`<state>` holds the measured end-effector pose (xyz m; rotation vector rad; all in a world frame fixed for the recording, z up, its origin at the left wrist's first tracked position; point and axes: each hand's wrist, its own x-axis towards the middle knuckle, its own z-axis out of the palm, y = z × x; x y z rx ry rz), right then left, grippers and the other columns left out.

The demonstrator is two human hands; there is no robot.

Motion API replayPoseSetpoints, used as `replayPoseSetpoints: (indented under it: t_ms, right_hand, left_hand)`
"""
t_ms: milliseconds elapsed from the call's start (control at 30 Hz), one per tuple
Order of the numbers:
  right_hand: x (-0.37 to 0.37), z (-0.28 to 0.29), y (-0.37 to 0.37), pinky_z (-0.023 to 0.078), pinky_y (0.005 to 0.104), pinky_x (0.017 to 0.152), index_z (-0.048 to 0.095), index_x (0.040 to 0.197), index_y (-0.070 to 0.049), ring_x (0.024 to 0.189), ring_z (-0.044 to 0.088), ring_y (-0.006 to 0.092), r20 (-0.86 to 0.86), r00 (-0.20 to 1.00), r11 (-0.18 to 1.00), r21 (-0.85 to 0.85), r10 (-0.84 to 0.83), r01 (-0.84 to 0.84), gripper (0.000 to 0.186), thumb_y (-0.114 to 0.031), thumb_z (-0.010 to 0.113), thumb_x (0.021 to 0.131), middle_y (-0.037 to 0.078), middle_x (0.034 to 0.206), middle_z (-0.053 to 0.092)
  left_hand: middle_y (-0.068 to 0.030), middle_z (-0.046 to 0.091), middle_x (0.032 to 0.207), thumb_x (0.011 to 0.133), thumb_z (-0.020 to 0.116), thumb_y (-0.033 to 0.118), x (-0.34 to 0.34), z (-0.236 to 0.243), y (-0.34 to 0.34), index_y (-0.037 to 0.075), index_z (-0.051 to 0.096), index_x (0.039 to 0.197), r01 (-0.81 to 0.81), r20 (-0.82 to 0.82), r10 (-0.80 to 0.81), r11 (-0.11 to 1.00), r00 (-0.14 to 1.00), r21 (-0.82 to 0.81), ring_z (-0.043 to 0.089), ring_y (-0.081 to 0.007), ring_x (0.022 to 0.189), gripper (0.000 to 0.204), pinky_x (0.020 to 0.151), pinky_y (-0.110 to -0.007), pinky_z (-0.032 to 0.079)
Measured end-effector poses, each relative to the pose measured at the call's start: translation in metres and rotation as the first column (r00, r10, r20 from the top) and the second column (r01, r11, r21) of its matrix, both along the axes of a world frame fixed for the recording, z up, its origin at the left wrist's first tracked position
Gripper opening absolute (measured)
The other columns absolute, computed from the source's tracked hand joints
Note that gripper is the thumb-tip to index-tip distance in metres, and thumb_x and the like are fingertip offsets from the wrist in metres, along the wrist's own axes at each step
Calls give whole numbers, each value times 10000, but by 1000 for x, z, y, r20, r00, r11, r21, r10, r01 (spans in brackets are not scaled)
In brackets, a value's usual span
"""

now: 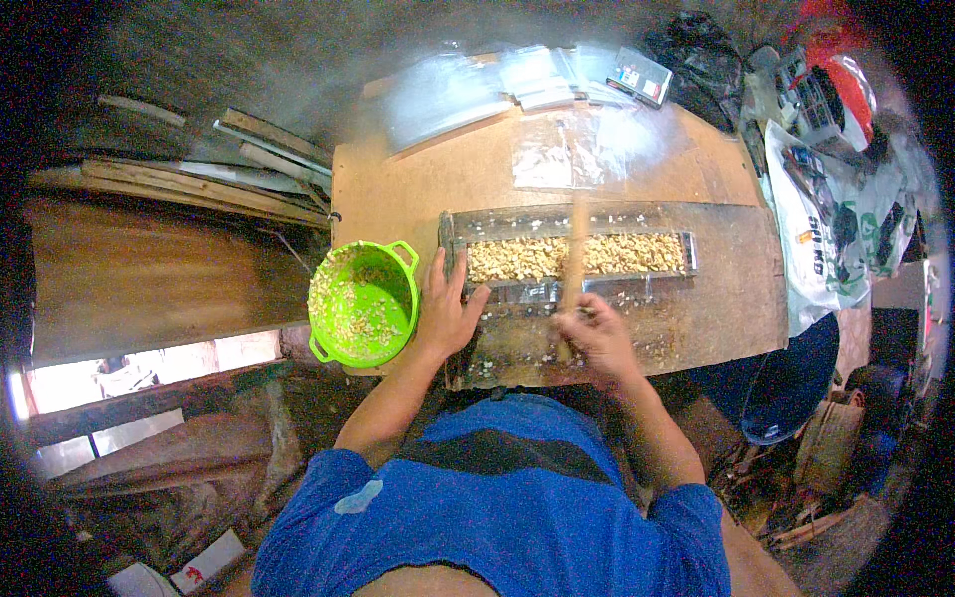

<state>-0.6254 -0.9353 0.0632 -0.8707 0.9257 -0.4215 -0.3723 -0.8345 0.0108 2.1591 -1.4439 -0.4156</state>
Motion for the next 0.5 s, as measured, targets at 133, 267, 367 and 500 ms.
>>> replayPoseSetpoints:
  t_ms: [133, 267, 367, 500]
  right_hand:
    - [40, -26, 22, 529, 300, 671, 618, 1197, -25, 813, 635, 119, -164, 949, 949, -119, 270, -290, 259, -137, 701, 978, 37, 938, 662]
    - [73, -51, 37, 531, 341, 753, 646, 1180, -4, 834, 640, 169, -381, 843, 809, -304, 380, -503, 336, -187, 760, 922, 86, 937, 685]
    - [85, -60, 45, 537, 405, 801, 668, 1204, -31, 863, 674, 263, -432, 828, 808, -303, 357, -506, 406, -258, 784, 888, 173, 955, 709]
    - [73, -58, 40, 533, 389, 779, 672, 1183, -34, 843, 668, 248, -436, 860, 803, -394, 266, -448, 374, -242, 775, 890, 152, 929, 702]
  left_hand:
    - [-381, 213, 1589, 1029, 528, 443, -4, 1, 19, -29, 275, 1581, -5, -119, 1, 999, 993, -37, 260, -541, 1464, 769, 1217, -543, 231]
    - [-377, 214, 1589, 1042, 505, 421, -10, -3, 35, -48, 214, 1592, -45, -204, 29, 996, 979, -72, 248, -530, 1475, 780, 1228, -530, 211]
    - [-386, 196, 1585, 1050, 466, 471, -12, -6, 42, -61, 177, 1596, -54, -242, 31, 995, 970, -86, 240, -536, 1469, 816, 1220, -546, 211]
    - [-384, 199, 1582, 1056, 456, 473, -11, -9, 47, -62, 161, 1598, -45, -266, 24, 996, 964, -72, 233, -535, 1475, 816, 1224, -536, 207]
